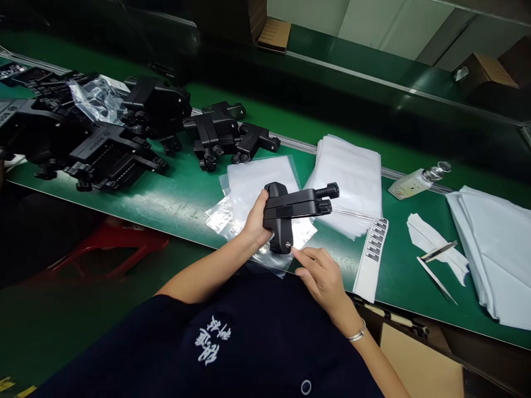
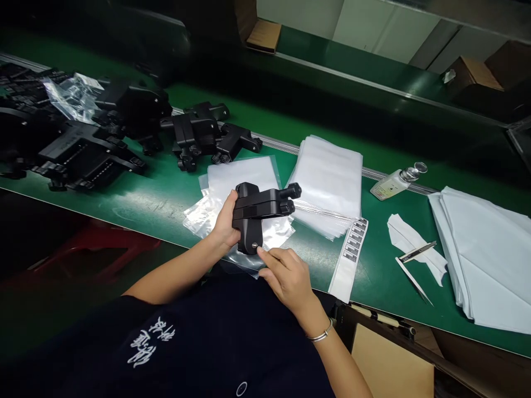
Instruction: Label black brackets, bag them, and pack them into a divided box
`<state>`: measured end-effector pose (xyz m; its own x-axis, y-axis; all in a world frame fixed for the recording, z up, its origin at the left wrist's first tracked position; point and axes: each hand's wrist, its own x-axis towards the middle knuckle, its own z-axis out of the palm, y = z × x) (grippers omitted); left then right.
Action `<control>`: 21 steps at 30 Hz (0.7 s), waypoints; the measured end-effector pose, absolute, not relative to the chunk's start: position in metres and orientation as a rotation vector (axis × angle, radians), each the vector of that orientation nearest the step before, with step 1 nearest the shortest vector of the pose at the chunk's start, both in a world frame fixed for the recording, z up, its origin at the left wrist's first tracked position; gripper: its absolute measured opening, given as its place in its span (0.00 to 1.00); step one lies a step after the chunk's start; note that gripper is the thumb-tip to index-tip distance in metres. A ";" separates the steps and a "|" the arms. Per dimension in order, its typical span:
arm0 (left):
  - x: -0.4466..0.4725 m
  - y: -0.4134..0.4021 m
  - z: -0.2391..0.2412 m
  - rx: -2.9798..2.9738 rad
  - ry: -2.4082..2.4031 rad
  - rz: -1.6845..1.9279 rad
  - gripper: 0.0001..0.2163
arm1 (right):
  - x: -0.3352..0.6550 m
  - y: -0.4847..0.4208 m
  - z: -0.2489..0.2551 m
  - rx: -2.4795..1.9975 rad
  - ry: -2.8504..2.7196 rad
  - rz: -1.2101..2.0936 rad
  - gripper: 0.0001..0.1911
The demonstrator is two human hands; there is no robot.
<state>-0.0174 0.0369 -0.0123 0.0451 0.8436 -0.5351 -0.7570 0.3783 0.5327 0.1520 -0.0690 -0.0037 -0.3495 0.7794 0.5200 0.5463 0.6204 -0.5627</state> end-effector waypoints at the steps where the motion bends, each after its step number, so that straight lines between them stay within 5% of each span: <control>1: -0.017 0.037 -0.010 0.108 0.887 1.207 0.19 | 0.150 -0.072 -0.002 -0.992 -2.082 0.322 0.19; 6: -0.010 0.026 -0.009 0.234 0.889 1.178 0.21 | 0.168 -0.074 0.010 -1.162 -1.641 0.413 0.22; 10: -0.006 0.012 -0.003 0.791 0.798 1.041 0.30 | 0.199 -0.060 0.004 -1.338 -1.117 0.904 0.40; 15: -0.003 0.000 0.010 1.237 0.476 0.663 0.42 | 0.212 -0.052 -0.028 -1.295 -0.640 1.224 0.30; 17: 0.003 0.000 0.014 1.346 0.526 0.645 0.39 | 0.207 -0.055 -0.038 -1.258 -0.599 1.300 0.26; 21: 0.022 0.007 0.020 1.459 0.733 0.836 0.18 | 0.192 -0.065 -0.045 -1.285 -0.629 1.359 0.23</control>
<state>0.0217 0.0068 0.0200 0.5366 0.8408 0.0712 -0.0391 -0.0595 0.9975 0.1922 -0.0652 -0.0450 0.1985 0.9226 -0.3309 -0.3443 -0.2505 -0.9049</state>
